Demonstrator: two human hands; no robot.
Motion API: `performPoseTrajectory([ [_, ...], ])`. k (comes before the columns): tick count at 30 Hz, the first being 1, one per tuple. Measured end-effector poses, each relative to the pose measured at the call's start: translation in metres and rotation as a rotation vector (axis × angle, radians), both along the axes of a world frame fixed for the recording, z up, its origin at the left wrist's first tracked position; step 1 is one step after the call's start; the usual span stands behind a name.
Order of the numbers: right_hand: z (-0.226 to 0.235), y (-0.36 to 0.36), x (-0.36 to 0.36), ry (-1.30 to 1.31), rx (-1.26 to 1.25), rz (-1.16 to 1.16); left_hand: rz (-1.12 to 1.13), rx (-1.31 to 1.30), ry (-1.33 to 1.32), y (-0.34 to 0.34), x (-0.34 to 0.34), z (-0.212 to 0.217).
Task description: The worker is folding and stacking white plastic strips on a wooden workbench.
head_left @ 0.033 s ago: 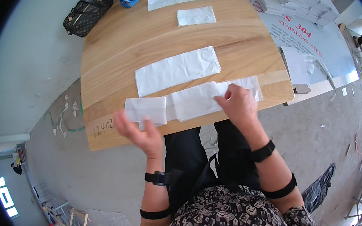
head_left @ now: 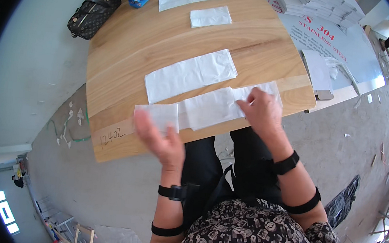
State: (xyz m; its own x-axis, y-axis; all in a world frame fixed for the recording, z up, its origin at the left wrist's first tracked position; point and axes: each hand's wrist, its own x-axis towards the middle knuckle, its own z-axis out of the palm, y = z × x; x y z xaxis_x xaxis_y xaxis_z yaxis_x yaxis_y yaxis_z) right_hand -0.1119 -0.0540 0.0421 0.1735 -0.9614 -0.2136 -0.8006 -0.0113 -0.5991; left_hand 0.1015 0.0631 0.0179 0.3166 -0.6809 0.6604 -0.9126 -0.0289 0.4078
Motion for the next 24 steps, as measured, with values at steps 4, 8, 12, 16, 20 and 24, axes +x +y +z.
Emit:
performPoseTrajectory([
  [4,-0.015,-0.008,-0.040,0.117,-0.236,-0.181,-0.379,0.570,-0.050,-0.028,-0.066,0.012],
  [8,-0.026,-0.007,-0.049,0.144,-0.230,-0.224,-0.421,0.689,-0.110,-0.041,-0.082,-0.008],
  [12,-0.027,-0.014,-0.050,0.091,-0.124,-0.238,-0.429,0.688,-0.129,-0.042,-0.083,-0.011],
  [16,-0.024,-0.017,-0.048,-0.117,-0.009,-0.303,-0.437,0.578,-0.069,-0.042,-0.078,-0.015],
  [20,-0.022,0.008,-0.010,-1.000,-0.076,-0.406,-0.386,0.407,0.796,-0.043,-0.077,0.005],
  [24,-0.013,0.035,0.021,-0.679,-0.322,0.003,-0.301,0.439,1.365,-0.053,-0.074,0.027],
])
